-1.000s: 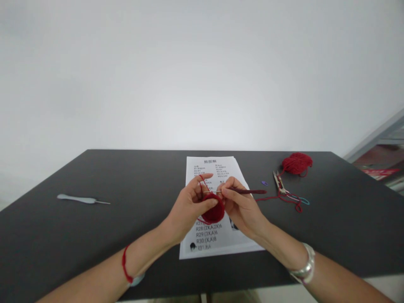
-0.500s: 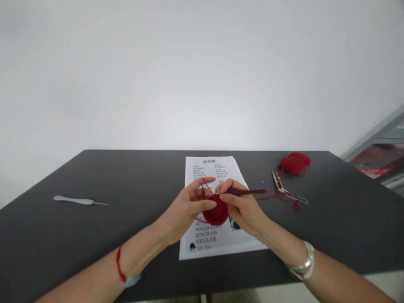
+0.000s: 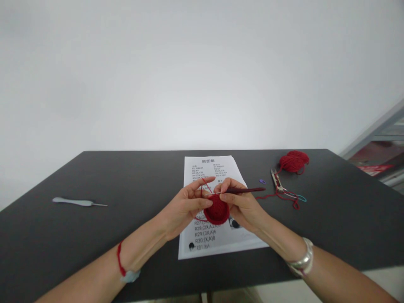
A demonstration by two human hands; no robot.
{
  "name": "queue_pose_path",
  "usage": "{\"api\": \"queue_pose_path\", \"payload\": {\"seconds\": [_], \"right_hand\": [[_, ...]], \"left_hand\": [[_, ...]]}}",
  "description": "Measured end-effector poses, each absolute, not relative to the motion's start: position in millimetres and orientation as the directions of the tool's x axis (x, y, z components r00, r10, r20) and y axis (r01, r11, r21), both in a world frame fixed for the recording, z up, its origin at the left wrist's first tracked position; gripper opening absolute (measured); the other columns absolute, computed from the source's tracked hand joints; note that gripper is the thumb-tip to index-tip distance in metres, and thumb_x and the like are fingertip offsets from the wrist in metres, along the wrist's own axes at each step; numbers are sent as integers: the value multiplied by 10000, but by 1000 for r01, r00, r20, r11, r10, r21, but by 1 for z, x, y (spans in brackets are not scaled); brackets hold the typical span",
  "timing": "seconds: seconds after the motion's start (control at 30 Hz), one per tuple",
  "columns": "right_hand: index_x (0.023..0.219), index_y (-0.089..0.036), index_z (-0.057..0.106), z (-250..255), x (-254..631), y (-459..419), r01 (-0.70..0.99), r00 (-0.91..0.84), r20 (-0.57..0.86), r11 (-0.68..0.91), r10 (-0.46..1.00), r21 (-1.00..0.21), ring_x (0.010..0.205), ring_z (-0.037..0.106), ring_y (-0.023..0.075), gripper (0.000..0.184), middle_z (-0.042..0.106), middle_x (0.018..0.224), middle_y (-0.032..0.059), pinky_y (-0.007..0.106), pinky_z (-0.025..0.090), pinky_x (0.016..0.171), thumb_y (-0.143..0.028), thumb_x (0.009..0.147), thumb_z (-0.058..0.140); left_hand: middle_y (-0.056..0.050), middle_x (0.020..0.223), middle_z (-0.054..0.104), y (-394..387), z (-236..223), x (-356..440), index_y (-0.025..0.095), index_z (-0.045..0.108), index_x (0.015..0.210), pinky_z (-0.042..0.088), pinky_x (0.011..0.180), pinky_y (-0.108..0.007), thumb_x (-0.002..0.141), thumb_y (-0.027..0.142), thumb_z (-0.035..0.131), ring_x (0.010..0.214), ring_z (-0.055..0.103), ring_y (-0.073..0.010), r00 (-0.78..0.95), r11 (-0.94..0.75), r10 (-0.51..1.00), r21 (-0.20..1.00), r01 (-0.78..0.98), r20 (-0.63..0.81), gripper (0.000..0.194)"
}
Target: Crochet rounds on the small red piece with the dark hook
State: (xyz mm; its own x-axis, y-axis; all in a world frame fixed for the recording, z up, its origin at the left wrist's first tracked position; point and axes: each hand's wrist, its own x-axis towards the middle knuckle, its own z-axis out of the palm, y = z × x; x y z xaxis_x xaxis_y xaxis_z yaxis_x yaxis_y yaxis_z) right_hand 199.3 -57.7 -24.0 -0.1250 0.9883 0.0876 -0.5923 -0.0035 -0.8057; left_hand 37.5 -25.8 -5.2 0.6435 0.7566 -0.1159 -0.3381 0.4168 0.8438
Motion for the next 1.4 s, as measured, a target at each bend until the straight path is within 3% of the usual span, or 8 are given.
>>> {"api": "queue_pose_path", "payload": {"seconds": [0.17, 0.33, 0.67, 0.93, 1.17, 1.4], "right_hand": [[648, -193, 663, -22, 199, -58, -565, -124, 96, 10, 988, -825, 657, 541, 98, 169, 638, 735, -24, 221, 417, 613, -172, 601, 824], [670, -193, 673, -21, 198, -57, -554, -135, 100, 9, 986, -832, 667, 537, 103, 181, 627, 721, -27, 225, 420, 631, -174, 578, 828], [665, -192, 659, -23, 197, -56, -570, -174, 80, -34, 981, -821, 633, 550, 102, 163, 648, 670, -25, 216, 409, 602, -150, 599, 802], [659, -185, 660, -21, 197, -56, -560, -135, 83, -7, 987, -828, 661, 556, 92, 178, 651, 725, -28, 214, 409, 625, -146, 582, 815], [678, -196, 646, -22, 198, -56, -561, -138, 98, 4, 986, -828, 647, 524, 98, 168, 621, 712, -33, 221, 393, 596, -156, 611, 795], [741, -221, 627, -30, 199, -54, -375, -102, 296, 239, 950, -896, 689, 489, 122, 112, 558, 777, -22, 243, 388, 614, -226, 708, 734]], "left_hand": [[-8, 731, 678, -26, -5, 37, 184, 610, 1146, 410, 687, -270, 620, 111, 772, 672, 597, -131, 616, 346, 781, 892, -289, -103, 554], [32, 681, 632, -28, -5, 39, 192, 596, 1151, 381, 662, -257, 641, 115, 753, 628, 548, -102, 534, 234, 844, 923, -305, -38, 539], [38, 666, 607, -31, -5, 40, 179, 597, 1115, 372, 640, -251, 618, 92, 738, 617, 527, -97, 559, 296, 826, 901, -318, -74, 524], [8, 695, 642, -29, -4, 39, 169, 572, 1142, 394, 689, -262, 655, 173, 762, 653, 558, -111, 552, 322, 827, 895, -308, -107, 523], [45, 616, 610, -30, -4, 39, 159, 562, 1172, 380, 626, -219, 673, 134, 751, 586, 519, -74, 535, 261, 844, 903, -342, -41, 534], [35, 685, 633, -31, -2, 42, 160, 490, 1251, 416, 661, -240, 637, 126, 760, 640, 557, -98, 461, 176, 887, 950, -256, -40, 671]]}}
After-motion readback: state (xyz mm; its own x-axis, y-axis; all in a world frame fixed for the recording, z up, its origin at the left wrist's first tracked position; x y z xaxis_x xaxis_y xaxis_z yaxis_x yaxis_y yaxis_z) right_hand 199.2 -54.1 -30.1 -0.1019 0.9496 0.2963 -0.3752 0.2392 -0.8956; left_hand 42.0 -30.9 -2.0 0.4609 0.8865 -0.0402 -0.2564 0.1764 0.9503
